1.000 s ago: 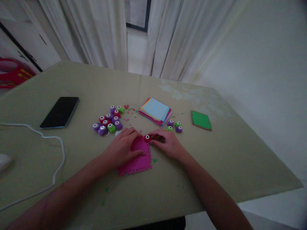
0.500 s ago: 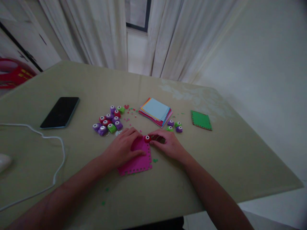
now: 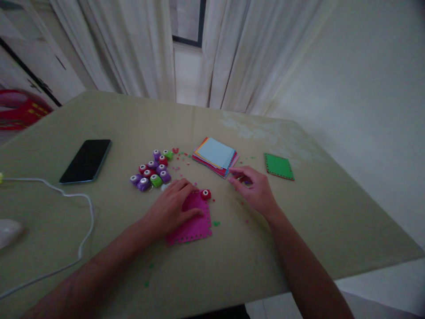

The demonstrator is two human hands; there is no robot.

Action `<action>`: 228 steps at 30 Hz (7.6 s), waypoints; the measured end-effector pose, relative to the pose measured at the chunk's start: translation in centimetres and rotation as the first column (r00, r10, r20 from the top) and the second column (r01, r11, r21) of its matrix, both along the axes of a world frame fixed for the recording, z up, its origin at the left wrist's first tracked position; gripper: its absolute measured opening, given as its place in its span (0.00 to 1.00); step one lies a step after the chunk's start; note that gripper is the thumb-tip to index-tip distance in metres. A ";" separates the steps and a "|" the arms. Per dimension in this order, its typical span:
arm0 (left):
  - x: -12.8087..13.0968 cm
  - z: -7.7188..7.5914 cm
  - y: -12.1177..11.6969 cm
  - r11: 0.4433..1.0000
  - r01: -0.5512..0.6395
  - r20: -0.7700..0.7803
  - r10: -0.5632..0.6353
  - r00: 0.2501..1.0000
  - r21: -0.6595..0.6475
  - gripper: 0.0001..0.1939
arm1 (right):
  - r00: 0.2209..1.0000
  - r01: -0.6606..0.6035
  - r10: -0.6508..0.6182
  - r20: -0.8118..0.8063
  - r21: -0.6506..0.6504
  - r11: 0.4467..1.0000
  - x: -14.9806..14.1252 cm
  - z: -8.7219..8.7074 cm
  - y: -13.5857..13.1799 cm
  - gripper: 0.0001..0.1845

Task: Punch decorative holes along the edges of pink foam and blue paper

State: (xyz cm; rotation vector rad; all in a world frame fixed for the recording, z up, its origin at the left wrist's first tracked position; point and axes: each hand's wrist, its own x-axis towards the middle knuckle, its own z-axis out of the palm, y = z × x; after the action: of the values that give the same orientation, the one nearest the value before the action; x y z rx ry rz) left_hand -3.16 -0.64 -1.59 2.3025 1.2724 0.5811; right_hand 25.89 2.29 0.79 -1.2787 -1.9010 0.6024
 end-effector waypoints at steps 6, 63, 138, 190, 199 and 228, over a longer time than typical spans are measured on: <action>0.6 0.0 0.1 0.999 -0.037 0.054 0.036 0.998 0.026 0.18 | 0.952 0.046 -0.068 0.300 0.079 0.996 2.5 0.0 1.3 0.11; 1.2 0.0 0.5 0.995 -0.078 0.204 0.064 0.977 0.059 0.14 | 0.967 -0.238 0.237 -0.090 -0.003 0.971 -2.9 -0.8 -0.6 0.16; 1.7 -0.3 0.8 0.992 -0.102 0.428 0.122 0.896 -0.069 0.10 | 0.958 -0.271 0.278 -0.077 0.083 0.959 -4.7 -3.0 -1.5 0.11; -0.4 -0.3 0.6 0.998 -0.044 -0.048 0.042 0.998 -0.047 0.23 | 0.789 0.010 -0.042 0.614 0.056 0.998 -1.5 -0.7 -0.1 0.09; -0.3 0.1 0.3 0.967 0.040 0.296 0.037 0.954 -0.250 0.23 | 0.781 -0.033 0.006 0.624 0.033 0.999 -1.0 -0.2 -0.3 0.10; -0.9 2.3 -0.8 0.830 0.106 0.685 0.372 0.627 -0.548 0.25 | 0.694 -0.366 -0.038 -0.719 -0.397 0.842 -5.3 1.5 -4.0 0.21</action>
State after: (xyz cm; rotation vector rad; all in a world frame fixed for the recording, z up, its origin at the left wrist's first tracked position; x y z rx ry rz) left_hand -4.06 -1.47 0.72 1.2189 0.9818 0.9775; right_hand 20.57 -1.69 2.32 -0.9398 -1.2201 1.5511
